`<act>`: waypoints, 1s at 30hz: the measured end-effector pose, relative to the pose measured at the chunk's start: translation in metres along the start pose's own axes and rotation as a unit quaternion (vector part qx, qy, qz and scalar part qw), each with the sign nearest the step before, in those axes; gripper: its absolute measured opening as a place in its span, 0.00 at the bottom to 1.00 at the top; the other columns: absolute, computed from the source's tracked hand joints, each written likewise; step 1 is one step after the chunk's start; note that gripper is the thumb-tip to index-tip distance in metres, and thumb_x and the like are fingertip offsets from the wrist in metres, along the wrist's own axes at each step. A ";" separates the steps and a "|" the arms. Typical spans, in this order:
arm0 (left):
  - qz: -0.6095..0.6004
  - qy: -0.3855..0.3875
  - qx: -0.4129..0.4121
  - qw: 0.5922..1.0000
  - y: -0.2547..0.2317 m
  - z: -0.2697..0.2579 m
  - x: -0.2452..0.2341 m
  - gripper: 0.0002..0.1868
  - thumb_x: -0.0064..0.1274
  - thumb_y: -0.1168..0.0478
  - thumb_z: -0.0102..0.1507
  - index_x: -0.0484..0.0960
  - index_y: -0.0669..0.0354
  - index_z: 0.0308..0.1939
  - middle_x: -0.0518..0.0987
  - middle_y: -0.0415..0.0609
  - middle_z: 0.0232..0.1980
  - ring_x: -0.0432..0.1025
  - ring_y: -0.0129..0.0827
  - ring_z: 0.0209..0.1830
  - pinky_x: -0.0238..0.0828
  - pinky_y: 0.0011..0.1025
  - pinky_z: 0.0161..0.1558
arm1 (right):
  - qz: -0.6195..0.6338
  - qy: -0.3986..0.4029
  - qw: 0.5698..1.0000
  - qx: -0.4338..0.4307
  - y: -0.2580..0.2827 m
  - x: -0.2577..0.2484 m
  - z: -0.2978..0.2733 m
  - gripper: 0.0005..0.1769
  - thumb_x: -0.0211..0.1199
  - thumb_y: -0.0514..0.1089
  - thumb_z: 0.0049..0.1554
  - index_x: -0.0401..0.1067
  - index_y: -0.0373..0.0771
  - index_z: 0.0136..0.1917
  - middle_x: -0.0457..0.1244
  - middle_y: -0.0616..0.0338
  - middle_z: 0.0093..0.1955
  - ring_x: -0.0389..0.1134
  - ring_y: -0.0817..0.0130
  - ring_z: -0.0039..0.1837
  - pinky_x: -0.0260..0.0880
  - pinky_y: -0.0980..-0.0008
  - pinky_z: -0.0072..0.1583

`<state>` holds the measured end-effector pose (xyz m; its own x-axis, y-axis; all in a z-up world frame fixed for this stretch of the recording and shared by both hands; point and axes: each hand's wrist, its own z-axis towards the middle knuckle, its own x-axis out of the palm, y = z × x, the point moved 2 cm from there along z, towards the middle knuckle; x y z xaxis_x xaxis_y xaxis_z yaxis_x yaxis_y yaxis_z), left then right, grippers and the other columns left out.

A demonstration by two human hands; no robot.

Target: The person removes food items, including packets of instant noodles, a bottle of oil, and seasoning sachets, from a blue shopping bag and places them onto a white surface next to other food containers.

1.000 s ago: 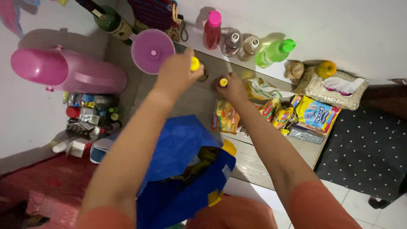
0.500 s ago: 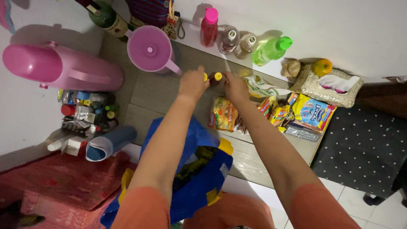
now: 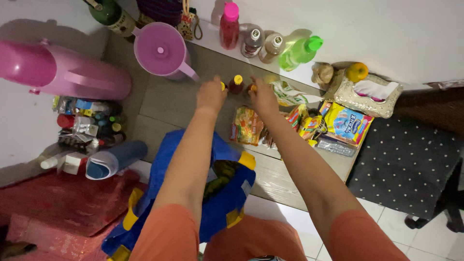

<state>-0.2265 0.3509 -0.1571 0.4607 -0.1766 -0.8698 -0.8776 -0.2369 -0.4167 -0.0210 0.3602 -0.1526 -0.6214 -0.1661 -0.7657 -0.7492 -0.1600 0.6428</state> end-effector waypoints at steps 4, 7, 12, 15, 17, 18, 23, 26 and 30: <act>-0.051 0.032 -0.039 0.997 0.013 -0.003 0.003 0.32 0.65 0.50 0.58 0.73 0.62 0.60 0.81 0.62 0.52 0.75 0.56 0.55 0.73 0.48 0.55 | -0.011 -0.001 1.000 0.008 0.018 -0.024 -0.012 0.31 0.65 0.40 0.57 0.63 0.45 0.73 0.65 0.41 0.62 0.66 0.41 0.61 0.67 0.48 0.59; -0.083 -0.125 0.113 0.982 0.023 -0.019 -0.036 0.40 0.70 0.50 0.51 0.73 0.71 0.59 0.77 0.70 0.58 0.72 0.64 0.57 0.69 0.54 0.53 | 0.043 -0.018 0.998 0.049 0.050 -0.055 -0.029 0.27 0.65 0.40 0.58 0.65 0.44 0.70 0.66 0.46 0.61 0.70 0.50 0.57 0.69 0.54 0.58; -0.381 0.054 0.039 0.922 0.038 -0.141 -0.154 0.21 0.51 0.54 0.67 0.79 0.62 0.60 0.83 0.51 0.52 0.77 0.36 0.50 0.74 0.33 0.52 | 0.290 0.027 0.954 -0.073 0.129 -0.119 -0.079 0.16 0.62 0.36 0.61 0.70 0.36 0.63 0.68 0.54 0.56 0.70 0.65 0.58 0.72 0.66 0.59; -0.476 0.316 0.103 0.814 0.038 -0.261 -0.183 0.17 0.48 0.55 0.70 0.84 0.64 0.52 0.86 0.51 0.47 0.79 0.34 0.46 0.77 0.33 0.52 | 0.296 0.232 0.926 -0.044 0.164 -0.134 -0.124 0.09 0.61 0.36 0.61 0.74 0.37 0.55 0.71 0.60 0.48 0.73 0.69 0.49 0.75 0.70 0.52; -0.397 0.392 0.060 0.828 0.036 -0.330 -0.163 0.17 0.47 0.55 0.68 0.83 0.62 0.53 0.87 0.51 0.46 0.82 0.37 0.47 0.77 0.34 0.52 | 0.232 0.365 0.894 -0.116 0.187 -0.123 -0.150 0.10 0.59 0.39 0.60 0.76 0.39 0.54 0.72 0.59 0.48 0.76 0.67 0.50 0.76 0.68 0.53; -0.307 0.366 0.061 0.877 0.039 -0.347 -0.145 0.17 0.47 0.56 0.67 0.83 0.62 0.53 0.87 0.52 0.47 0.82 0.38 0.48 0.75 0.35 0.53 | 0.172 0.413 0.875 -0.186 0.196 -0.114 -0.162 0.12 0.59 0.40 0.58 0.76 0.39 0.55 0.73 0.58 0.49 0.77 0.65 0.52 0.76 0.66 0.55; 0.041 0.083 -0.068 0.993 0.150 -0.336 -0.088 0.18 0.41 0.57 0.74 0.76 0.62 0.62 0.79 0.62 0.62 0.76 0.54 0.60 0.71 0.44 0.62 | -0.199 0.578 0.752 -0.244 0.191 -0.064 -0.228 0.20 0.59 0.53 0.58 0.75 0.50 0.62 0.69 0.50 0.55 0.70 0.49 0.57 0.70 0.51 0.57; -0.120 -0.156 -0.048 0.979 0.203 -0.306 -0.091 0.32 0.48 0.62 0.64 0.65 0.72 0.71 0.67 0.73 0.70 0.62 0.62 0.71 0.56 0.45 0.70 | -0.301 0.652 0.643 -0.267 0.163 -0.037 -0.256 0.23 0.60 0.57 0.56 0.74 0.53 0.63 0.68 0.51 0.58 0.68 0.49 0.60 0.68 0.51 0.60; -0.182 -0.156 -0.031 0.970 0.201 -0.313 -0.080 0.32 0.47 0.63 0.65 0.64 0.71 0.72 0.66 0.72 0.72 0.60 0.59 0.74 0.54 0.44 0.73 | -0.385 0.626 0.599 -0.318 0.131 0.037 -0.265 0.18 0.56 0.48 0.56 0.82 0.43 0.54 0.71 0.50 0.56 0.74 0.52 0.57 0.74 0.54 0.57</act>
<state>-0.3980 0.0185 -0.0882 0.6675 0.2252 -0.7097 -0.6506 -0.2872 -0.7030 -0.0814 0.0748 -0.0900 0.8098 -0.3395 -0.4784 -0.2160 -0.9308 0.2948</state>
